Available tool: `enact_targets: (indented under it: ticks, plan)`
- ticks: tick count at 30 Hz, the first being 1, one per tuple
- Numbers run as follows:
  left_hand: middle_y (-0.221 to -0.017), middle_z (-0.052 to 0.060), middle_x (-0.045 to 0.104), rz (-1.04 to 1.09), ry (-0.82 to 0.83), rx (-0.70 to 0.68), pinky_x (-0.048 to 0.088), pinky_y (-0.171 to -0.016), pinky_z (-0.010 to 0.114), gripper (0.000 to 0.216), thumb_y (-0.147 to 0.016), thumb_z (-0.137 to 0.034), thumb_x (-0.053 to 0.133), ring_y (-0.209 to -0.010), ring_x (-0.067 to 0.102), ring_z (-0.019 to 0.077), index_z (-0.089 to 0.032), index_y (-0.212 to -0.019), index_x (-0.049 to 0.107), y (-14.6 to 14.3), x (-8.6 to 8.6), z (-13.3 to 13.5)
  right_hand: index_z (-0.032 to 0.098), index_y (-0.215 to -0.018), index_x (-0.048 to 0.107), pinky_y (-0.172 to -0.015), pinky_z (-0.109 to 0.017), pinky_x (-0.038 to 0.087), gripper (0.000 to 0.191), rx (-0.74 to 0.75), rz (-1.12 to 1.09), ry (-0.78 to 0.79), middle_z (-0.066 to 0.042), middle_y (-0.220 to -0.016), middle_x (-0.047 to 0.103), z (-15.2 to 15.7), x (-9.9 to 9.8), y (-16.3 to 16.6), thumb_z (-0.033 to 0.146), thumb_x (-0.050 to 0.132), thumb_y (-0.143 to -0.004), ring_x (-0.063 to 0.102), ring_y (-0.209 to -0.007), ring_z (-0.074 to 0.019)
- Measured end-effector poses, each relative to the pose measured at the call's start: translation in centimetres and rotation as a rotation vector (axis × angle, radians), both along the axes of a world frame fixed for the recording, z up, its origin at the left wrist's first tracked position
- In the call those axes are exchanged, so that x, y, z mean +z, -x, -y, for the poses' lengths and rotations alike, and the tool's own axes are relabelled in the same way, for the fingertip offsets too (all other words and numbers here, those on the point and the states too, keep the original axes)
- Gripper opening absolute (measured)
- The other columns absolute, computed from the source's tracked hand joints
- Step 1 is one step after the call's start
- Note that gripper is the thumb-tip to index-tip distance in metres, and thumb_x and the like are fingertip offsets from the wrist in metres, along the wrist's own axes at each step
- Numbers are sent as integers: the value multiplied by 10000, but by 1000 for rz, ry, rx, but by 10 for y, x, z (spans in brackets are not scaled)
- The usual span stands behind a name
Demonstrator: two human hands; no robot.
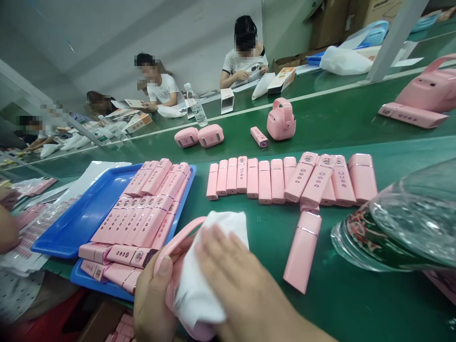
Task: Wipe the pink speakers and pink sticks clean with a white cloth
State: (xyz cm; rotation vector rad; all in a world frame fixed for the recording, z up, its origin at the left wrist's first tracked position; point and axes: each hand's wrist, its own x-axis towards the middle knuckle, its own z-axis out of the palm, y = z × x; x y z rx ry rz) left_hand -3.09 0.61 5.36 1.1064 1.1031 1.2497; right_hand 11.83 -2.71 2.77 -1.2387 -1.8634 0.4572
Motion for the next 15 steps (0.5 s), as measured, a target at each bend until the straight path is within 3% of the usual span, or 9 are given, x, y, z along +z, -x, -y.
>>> enact_targets:
  ticks: [4,8,11,13,15]
  plan:
    - [-1021,106,703,-28,1,26,494,-886,370,352,-777,-448,629,-1039,605,295,-162,-969,703,0,0,1,202,-1428,344,-1096,-424,318,585,15,-102,-20,-95,-1424,382,-2,5,10,456,469,-916,317,-1334,-271]
    - [-1041,95,700,-9,-31,8,481,-916,377,387,-794,-472,588,-1020,615,286,-157,-992,695,-2,-1,4,209,-1419,365,-1080,-411,351,581,38,-113,-69,-99,-1392,427,-3,2,22,474,472,-913,372,-1305,-272]
    - [-927,88,721,-91,-12,65,525,-811,328,401,-770,-485,615,-985,624,287,-152,-973,709,-3,0,5,218,-1442,314,-1091,-378,336,551,86,-82,-194,-80,-1384,440,-1,-5,22,380,460,-935,365,-1313,-242]
    - [-879,84,725,-99,1,75,536,-760,313,382,-759,-470,636,-966,630,286,-155,-961,716,-4,2,5,175,-1466,243,-1122,-368,257,571,131,-17,-300,-80,-1420,391,0,-7,16,282,438,-940,299,-1349,-220]
    - [-939,83,722,-46,-14,42,524,-822,335,374,-767,-459,628,-979,630,282,-161,-976,712,-5,2,4,121,-1468,223,-1131,-349,199,572,104,35,-260,-86,-1471,301,0,-7,7,206,411,-934,227,-1379,-197]
